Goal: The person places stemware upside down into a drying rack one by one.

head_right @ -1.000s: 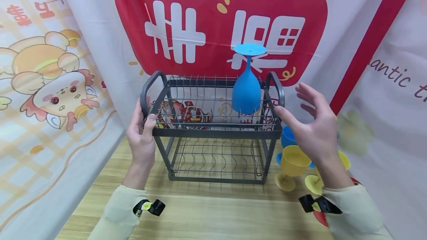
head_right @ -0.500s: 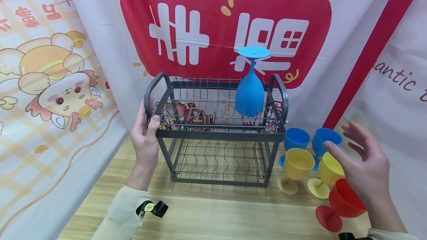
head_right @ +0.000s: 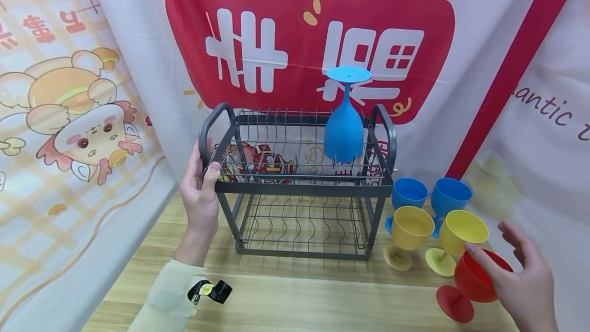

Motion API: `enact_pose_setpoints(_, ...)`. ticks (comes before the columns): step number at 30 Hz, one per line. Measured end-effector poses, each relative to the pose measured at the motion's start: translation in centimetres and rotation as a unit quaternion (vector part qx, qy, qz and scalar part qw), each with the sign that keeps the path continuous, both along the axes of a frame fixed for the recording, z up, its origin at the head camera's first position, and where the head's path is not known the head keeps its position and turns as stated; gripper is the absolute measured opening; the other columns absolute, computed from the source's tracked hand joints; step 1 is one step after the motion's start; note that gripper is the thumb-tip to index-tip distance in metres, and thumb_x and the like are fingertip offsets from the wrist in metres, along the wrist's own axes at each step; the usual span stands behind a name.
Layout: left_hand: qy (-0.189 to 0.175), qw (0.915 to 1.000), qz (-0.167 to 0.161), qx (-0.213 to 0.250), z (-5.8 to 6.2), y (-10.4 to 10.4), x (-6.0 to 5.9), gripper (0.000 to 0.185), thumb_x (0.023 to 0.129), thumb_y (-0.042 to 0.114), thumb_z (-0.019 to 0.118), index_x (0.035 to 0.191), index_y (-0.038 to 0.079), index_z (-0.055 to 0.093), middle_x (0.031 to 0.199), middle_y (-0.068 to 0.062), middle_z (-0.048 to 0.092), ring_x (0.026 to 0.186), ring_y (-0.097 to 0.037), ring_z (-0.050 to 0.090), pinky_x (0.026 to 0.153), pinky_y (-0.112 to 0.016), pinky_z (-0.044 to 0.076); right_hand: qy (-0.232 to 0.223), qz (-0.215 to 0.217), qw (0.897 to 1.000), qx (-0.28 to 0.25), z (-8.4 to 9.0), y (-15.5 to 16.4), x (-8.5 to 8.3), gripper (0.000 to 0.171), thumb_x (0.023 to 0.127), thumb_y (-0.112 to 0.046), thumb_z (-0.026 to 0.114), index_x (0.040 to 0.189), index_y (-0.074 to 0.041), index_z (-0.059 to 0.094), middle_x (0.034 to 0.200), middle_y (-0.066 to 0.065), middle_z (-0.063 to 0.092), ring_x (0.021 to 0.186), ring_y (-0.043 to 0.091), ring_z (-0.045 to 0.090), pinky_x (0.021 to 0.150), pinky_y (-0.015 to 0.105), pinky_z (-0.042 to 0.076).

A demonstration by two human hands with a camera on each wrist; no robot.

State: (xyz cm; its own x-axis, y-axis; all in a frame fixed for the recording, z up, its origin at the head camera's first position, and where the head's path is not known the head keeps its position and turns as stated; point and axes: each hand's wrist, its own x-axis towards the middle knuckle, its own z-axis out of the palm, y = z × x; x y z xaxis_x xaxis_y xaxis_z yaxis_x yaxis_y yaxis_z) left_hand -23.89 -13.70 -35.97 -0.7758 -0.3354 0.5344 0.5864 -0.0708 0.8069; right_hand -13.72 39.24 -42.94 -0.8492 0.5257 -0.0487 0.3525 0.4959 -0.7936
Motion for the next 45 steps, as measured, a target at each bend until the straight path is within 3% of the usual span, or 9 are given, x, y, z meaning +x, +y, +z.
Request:
enact_pose_setpoints(4, 0.000, 1.0000, 0.001, 0.001, -0.1, 0.0, 0.1, 0.064, 0.104, 0.017, 0.063, 0.164, 0.026, 0.041, 0.163, 0.009, 0.053, 0.151, -0.025, 0.050, 0.117, -0.019, 0.047, -0.043, -0.019, 0.999, -0.009, -1.5, 0.2, 0.5, 0.112, 0.096, -0.049, 0.075, 0.172, -0.020, -0.002, 0.178, 0.024, 0.001, 0.159, 0.059, 0.006, 0.096, 0.071, 0.057)
enact_pose_setpoints(8, -0.001, 1.0000, -0.001, 0.002, -0.2, 0.0, 0.1, 0.063, 0.104, 0.017, 0.063, 0.163, 0.028, 0.042, 0.162, 0.010, 0.053, 0.151, -0.025, 0.050, 0.117, -0.019, 0.047, -0.052, -0.038, 0.998, -0.017, -3.5, 0.5, 1.1, 0.117, 0.093, -0.047, 0.079, 0.172, -0.019, -0.003, 0.178, 0.023, 0.005, 0.155, 0.056, 0.017, 0.081, 0.036, 0.066)
enact_pose_setpoints(12, -0.001, 1.0000, -0.004, 0.001, -0.2, 0.1, 0.1, 0.063, 0.104, 0.017, 0.063, 0.163, 0.027, 0.042, 0.163, 0.009, 0.053, 0.149, -0.026, 0.050, 0.116, -0.019, 0.048, -0.054, -0.058, 0.996, -0.039, -5.2, 0.6, 1.7, 0.127, 0.087, -0.049, 0.085, 0.172, -0.020, -0.005, 0.178, 0.022, 0.010, 0.148, 0.053, 0.025, 0.052, 0.011, 0.039)
enact_pose_setpoints(18, -0.003, 1.0000, -0.007, -0.002, -0.2, 0.2, 0.0, 0.064, 0.104, 0.018, 0.064, 0.163, 0.029, 0.042, 0.162, 0.011, 0.053, 0.147, -0.025, 0.052, 0.114, -0.020, 0.049, -0.075, -0.083, 0.991, -0.075, -7.0, 0.8, 2.3, 0.134, 0.083, -0.051, 0.088, 0.171, -0.020, -0.008, 0.175, 0.028, 0.012, 0.148, 0.055, 0.025, 0.051, 0.015, 0.042)
enact_pose_setpoints(20, -0.001, 1.0000, -0.008, -0.002, -0.1, 0.3, 0.0, 0.064, 0.104, 0.018, 0.063, 0.163, 0.029, 0.043, 0.162, 0.010, 0.053, 0.147, -0.024, 0.052, 0.114, -0.020, 0.049, -0.070, -0.102, 0.988, -0.089, -7.4, 0.6, 2.4, 0.133, 0.084, -0.053, 0.086, 0.171, -0.024, -0.010, 0.176, 0.027, 0.010, 0.150, 0.054, 0.024, 0.068, 0.025, 0.061)
enact_pose_setpoints(24, 0.004, 0.9999, -0.012, 0.002, -0.1, 0.5, -0.2, 0.065, 0.103, 0.016, 0.063, 0.164, 0.025, 0.042, 0.164, 0.005, 0.052, 0.149, -0.027, 0.051, 0.114, -0.019, 0.048, -0.063, -0.131, 0.983, -0.108, -7.7, 0.6, 2.4, 0.132, 0.083, -0.060, 0.083, 0.170, -0.032, -0.012, 0.179, 0.019, 0.008, 0.154, 0.050, 0.022, 0.095, 0.035, 0.064)
enact_pose_setpoints(28, 0.003, 0.9999, -0.012, 0.001, -0.1, 0.6, -0.1, 0.065, 0.103, 0.016, 0.064, 0.163, 0.025, 0.042, 0.163, 0.007, 0.053, 0.148, -0.027, 0.051, 0.114, -0.019, 0.049, -0.070, -0.134, 0.982, -0.115, -8.6, 1.0, 2.4, 0.135, 0.080, -0.058, 0.087, 0.171, -0.024, -0.007, 0.178, 0.020, 0.010, 0.152, 0.050, 0.024, 0.057, 0.020, 0.051)
enact_pose_setpoints(36, -0.003, 1.0000, -0.005, 0.001, 0.0, 0.6, 0.1, 0.065, 0.103, 0.016, 0.064, 0.163, 0.027, 0.043, 0.163, 0.008, 0.053, 0.147, -0.027, 0.052, 0.112, -0.019, 0.050, -0.099, -0.128, 0.977, -0.140, -10.3, 1.4, 2.3, 0.133, 0.084, -0.048, 0.088, 0.168, -0.002, -0.003, 0.169, 0.034, 0.017, 0.145, 0.057, 0.026, 0.054, 0.025, 0.044)
enact_pose_setpoints(45, -0.013, 0.9999, 0.002, -0.002, 0.3, 0.3, 0.3, 0.063, 0.104, 0.018, 0.062, 0.163, 0.029, 0.042, 0.162, 0.012, 0.053, 0.149, -0.013, 0.050, 0.120, -0.023, 0.046, -0.076, -0.144, 0.973, -0.164, -10.0, 0.0, 2.0, 0.127, 0.086, -0.056, 0.083, 0.171, -0.016, -0.002, 0.175, 0.025, 0.015, 0.152, 0.053, 0.025, 0.111, 0.069, 0.048)
